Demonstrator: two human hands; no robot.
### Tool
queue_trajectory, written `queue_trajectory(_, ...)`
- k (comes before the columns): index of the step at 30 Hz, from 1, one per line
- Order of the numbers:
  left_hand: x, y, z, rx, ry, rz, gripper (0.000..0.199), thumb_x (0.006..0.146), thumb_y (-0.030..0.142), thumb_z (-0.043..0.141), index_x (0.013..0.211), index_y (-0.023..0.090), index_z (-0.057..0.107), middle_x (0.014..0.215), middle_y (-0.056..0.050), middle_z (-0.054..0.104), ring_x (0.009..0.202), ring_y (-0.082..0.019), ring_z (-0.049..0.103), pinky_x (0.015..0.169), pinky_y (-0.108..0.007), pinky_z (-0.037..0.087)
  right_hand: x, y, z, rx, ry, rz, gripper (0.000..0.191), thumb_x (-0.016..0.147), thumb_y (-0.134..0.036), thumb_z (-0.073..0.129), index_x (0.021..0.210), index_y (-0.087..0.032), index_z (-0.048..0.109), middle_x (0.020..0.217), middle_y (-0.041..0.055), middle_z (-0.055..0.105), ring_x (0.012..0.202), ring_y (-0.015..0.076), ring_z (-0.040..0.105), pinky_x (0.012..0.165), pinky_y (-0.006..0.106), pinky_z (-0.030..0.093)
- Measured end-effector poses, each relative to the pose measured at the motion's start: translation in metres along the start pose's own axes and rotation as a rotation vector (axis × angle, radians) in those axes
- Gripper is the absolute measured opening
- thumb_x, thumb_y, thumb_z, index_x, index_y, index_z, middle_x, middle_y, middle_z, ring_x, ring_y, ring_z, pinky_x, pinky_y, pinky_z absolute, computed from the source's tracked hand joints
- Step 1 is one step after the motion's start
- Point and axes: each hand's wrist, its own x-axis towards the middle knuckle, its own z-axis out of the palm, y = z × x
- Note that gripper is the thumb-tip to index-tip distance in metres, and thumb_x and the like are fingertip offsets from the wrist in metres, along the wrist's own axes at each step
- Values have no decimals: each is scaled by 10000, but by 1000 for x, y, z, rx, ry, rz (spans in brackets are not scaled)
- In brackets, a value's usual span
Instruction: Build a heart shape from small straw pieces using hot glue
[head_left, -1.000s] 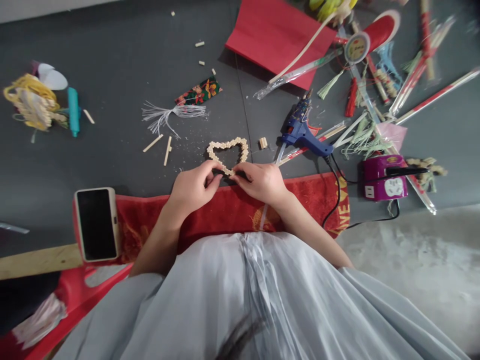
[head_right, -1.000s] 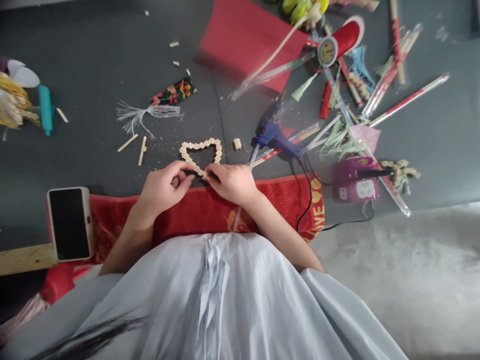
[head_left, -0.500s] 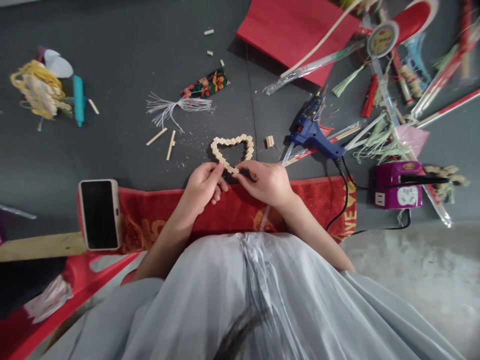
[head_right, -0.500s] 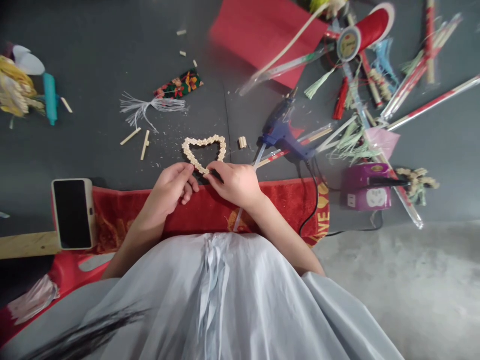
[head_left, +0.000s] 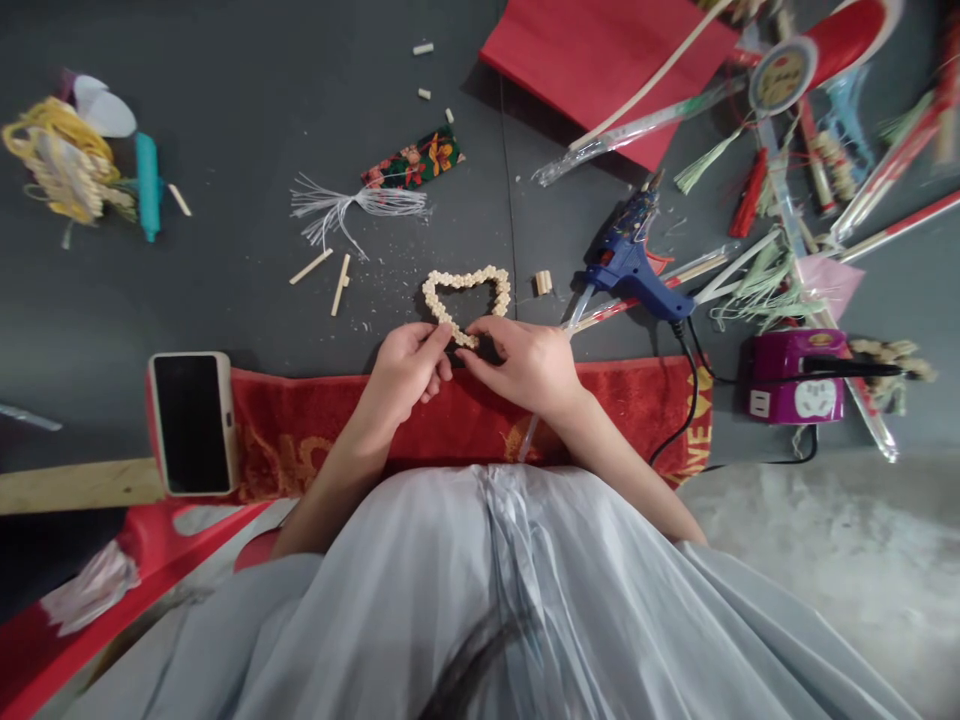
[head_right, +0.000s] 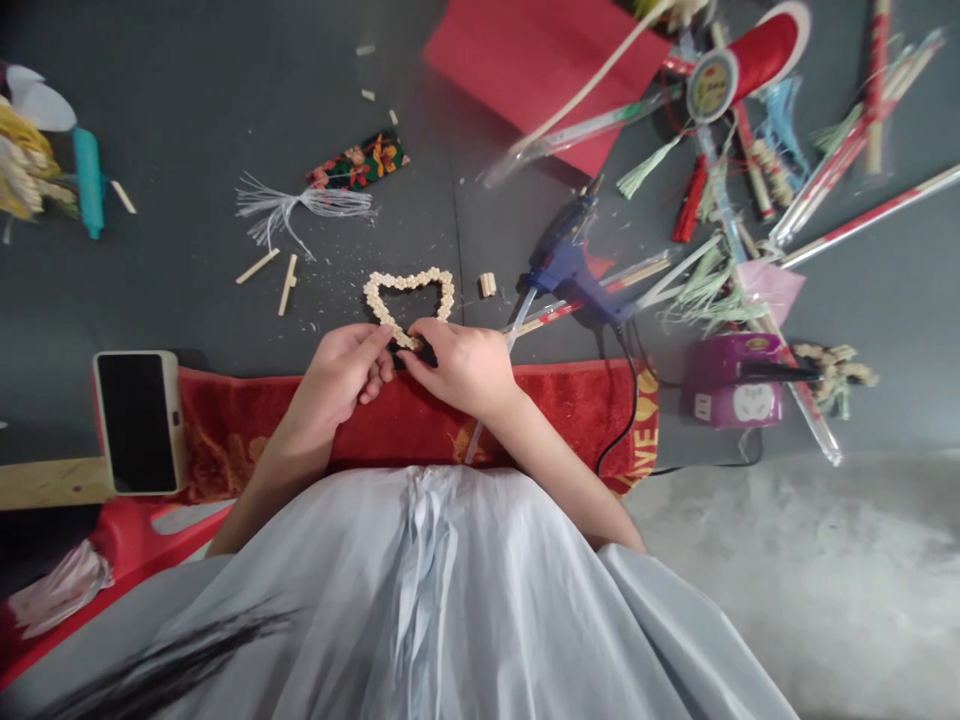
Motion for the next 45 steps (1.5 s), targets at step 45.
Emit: queue_trajectory(45,-17,-17,-2,758,346,425,524,912,139,400,1427,208,472,1082,-37,723,982,-153,702,881,-239,517,-3,6,7,-33,-66,-53,281,933,-370,527,1062,-214,722,922,42,801,748,187,724,564,272,348)
